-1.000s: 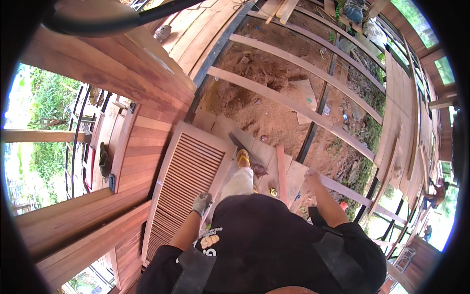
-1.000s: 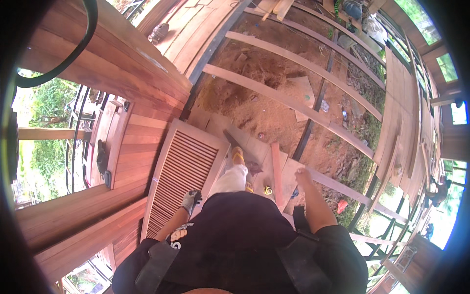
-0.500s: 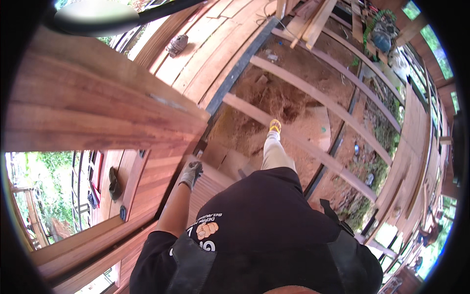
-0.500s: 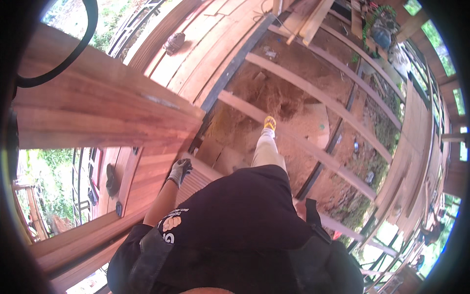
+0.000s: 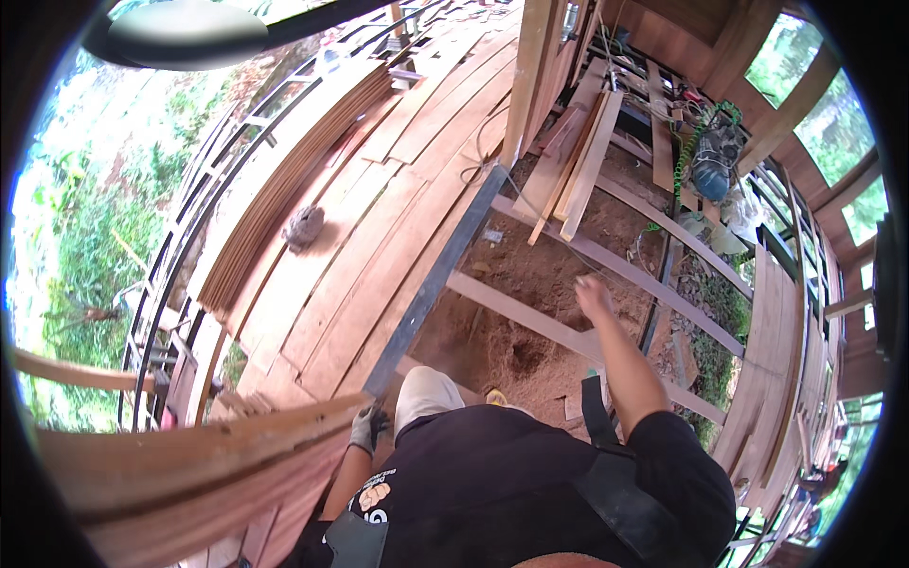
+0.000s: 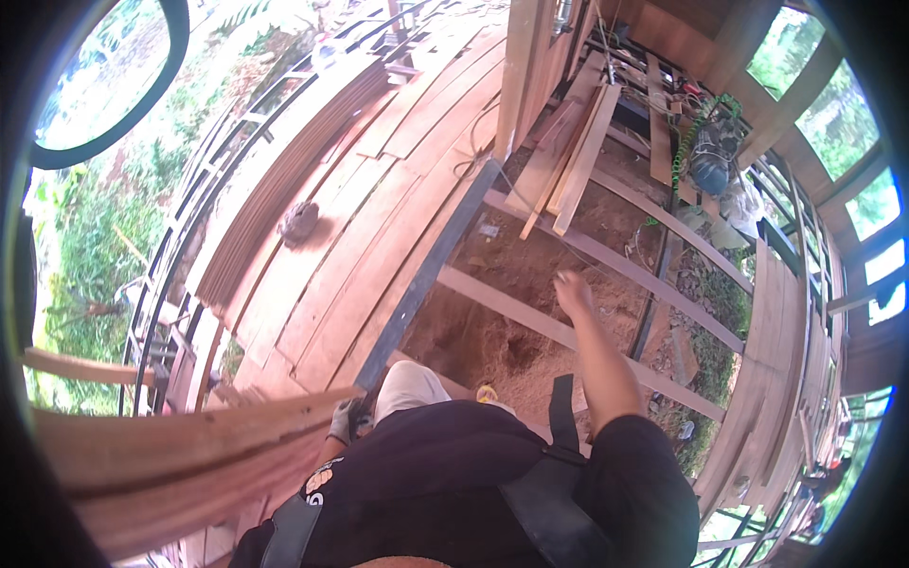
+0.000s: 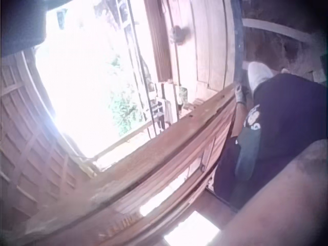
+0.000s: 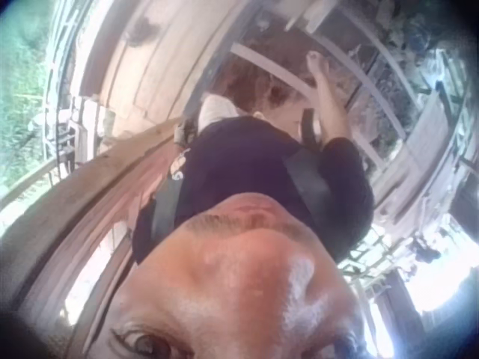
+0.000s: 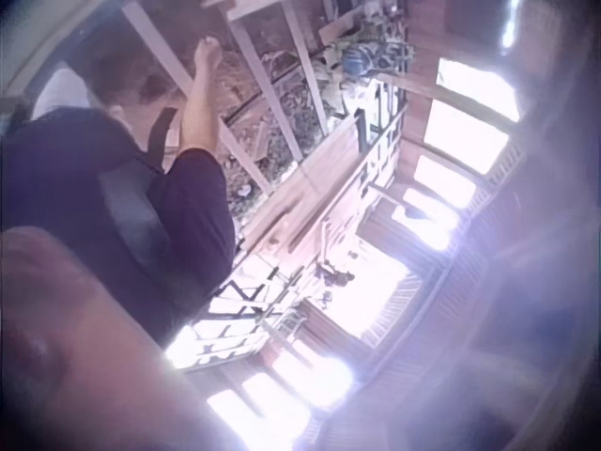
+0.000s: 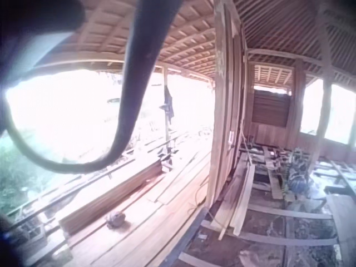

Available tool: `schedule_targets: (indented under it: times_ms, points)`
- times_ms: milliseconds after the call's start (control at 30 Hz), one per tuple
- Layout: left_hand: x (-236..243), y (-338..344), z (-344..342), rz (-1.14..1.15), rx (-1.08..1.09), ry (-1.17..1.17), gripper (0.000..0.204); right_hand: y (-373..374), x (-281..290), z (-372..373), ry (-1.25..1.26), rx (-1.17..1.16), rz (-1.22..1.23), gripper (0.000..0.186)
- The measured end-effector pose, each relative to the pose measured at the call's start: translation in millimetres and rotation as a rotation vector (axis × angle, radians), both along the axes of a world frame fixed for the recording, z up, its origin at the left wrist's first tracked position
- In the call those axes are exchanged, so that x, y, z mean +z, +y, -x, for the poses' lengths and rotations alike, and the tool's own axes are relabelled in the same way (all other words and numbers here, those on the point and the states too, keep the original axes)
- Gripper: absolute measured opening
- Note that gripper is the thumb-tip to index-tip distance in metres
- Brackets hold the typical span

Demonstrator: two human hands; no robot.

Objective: The person measures and marks a wooden slat using a square and pencil, then applies glue to the slat and the ceiling structure. The person positions the slat onto the ceiling and secures it in place.

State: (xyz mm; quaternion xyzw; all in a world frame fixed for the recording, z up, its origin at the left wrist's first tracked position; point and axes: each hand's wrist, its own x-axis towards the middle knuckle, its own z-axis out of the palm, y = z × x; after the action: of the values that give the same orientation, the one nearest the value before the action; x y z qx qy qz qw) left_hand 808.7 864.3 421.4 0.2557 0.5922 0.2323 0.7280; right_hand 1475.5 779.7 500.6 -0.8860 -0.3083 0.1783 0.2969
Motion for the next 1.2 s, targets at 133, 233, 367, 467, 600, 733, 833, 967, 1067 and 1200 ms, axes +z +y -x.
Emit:
schedule_targets:
  times_ms: [133, 233, 367, 467, 600, 733, 833, 967, 1067, 1200]
  points:
    - [-21, 77, -21, 0.164, -0.194, 0.275, 0.015, 166, 32, -33, 0.124, 0.057, -0.139, 0.032]
    - [-35, 147, -13, 0.24, -0.323, 0.451, 0.014, 274, 24, 6, 0.301, 0.132, -0.267, 0.025]
    - [-35, 309, -56, 0.255, -0.349, 0.455, 0.014, 266, -82, 29, -0.034, 0.216, 0.165, 0.027]
    - [-22, 468, -119, 0.18, -0.202, 0.295, 0.014, 185, -125, 25, 0.188, 0.219, 0.464, 0.043]
    - [-9, 709, -186, -0.188, -0.141, 0.219, 0.022, 203, -134, -20, 0.462, -0.024, 0.688, 0.04]
    - [23, 870, -297, -0.285, -0.166, 0.056, 0.027, 280, -159, -105, 0.481, -0.042, 0.746, 0.036]
    - [37, 922, -448, -0.316, -0.208, 0.021, 0.032, 348, -187, -215, 0.117, 0.282, 0.839, 0.034]
    - [-44, 985, -495, -0.236, -0.171, -0.047, 0.03, 606, -203, -369, 0.589, -0.788, -0.007, 0.054]
    - [-68, 1004, -484, -0.021, -0.509, 0.379, 0.029, 782, -129, -431, 0.71, -1.002, -0.516, 0.072]
    - [-74, 1080, -523, 0.134, -0.701, 0.575, 0.029, 868, -72, -504, 0.728, -1.213, -0.935, 0.078]
